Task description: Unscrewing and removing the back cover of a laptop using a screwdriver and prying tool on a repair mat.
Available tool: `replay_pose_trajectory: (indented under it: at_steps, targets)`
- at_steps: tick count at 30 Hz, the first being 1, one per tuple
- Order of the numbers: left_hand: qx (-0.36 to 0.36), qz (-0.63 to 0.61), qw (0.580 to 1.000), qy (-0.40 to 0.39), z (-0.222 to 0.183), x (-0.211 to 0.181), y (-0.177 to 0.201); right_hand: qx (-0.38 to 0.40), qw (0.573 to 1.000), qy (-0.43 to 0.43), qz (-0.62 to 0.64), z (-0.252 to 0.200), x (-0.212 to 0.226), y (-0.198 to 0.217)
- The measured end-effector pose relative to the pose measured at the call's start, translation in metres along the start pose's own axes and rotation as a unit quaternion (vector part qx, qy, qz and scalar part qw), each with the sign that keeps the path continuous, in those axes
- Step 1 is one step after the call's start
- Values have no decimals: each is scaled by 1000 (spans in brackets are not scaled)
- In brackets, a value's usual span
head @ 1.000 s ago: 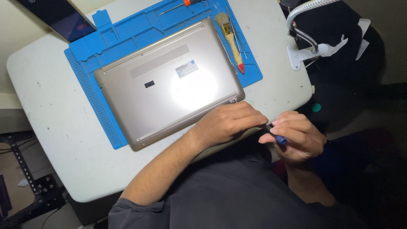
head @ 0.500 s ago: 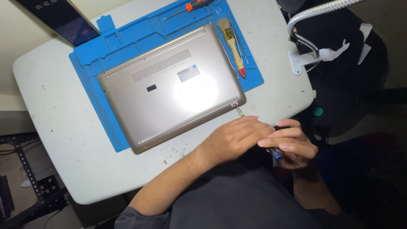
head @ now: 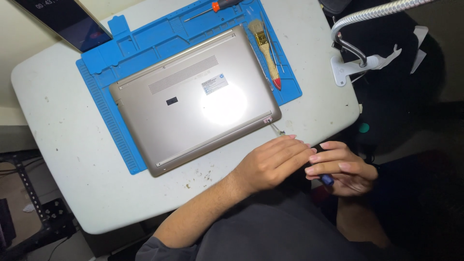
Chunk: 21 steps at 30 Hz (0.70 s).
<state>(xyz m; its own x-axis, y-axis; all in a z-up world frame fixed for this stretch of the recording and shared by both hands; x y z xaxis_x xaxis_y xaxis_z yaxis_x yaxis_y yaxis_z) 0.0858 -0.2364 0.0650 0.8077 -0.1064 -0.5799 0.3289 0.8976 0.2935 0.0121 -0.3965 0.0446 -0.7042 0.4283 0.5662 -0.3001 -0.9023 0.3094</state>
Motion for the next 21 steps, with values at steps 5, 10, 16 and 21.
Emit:
replay_pose_trajectory:
  at_steps: [5,10,16,21]
  targets:
    - [-12,23,999,-44,9,3,10,-68,996,-11,65,-13,-6,8]
    - [-29,65,993,-98,18,-1,14,-77,996,-10,-39,13,9,9]
    - [92,-52,993,-58,12,-3,9,75,996,24,-44,19,18,9]
    - [33,33,996,-77,16,-8,13,55,988,67,-125,28,16,-2]
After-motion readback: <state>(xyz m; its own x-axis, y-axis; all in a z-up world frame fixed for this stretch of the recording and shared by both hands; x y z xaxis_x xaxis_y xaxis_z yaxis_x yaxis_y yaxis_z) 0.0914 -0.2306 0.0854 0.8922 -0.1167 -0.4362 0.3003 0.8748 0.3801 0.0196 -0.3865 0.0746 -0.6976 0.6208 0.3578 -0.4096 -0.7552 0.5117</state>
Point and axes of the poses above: each hand's wrist, its own z-axis towards the middle knuckle, its own y-axis out of the back of the hand, x = y × z, the point moved 6 cm from there along z, towards the middle knuckle, and after that the axes turned 8 degrees about -z, right-handed, at the moved point
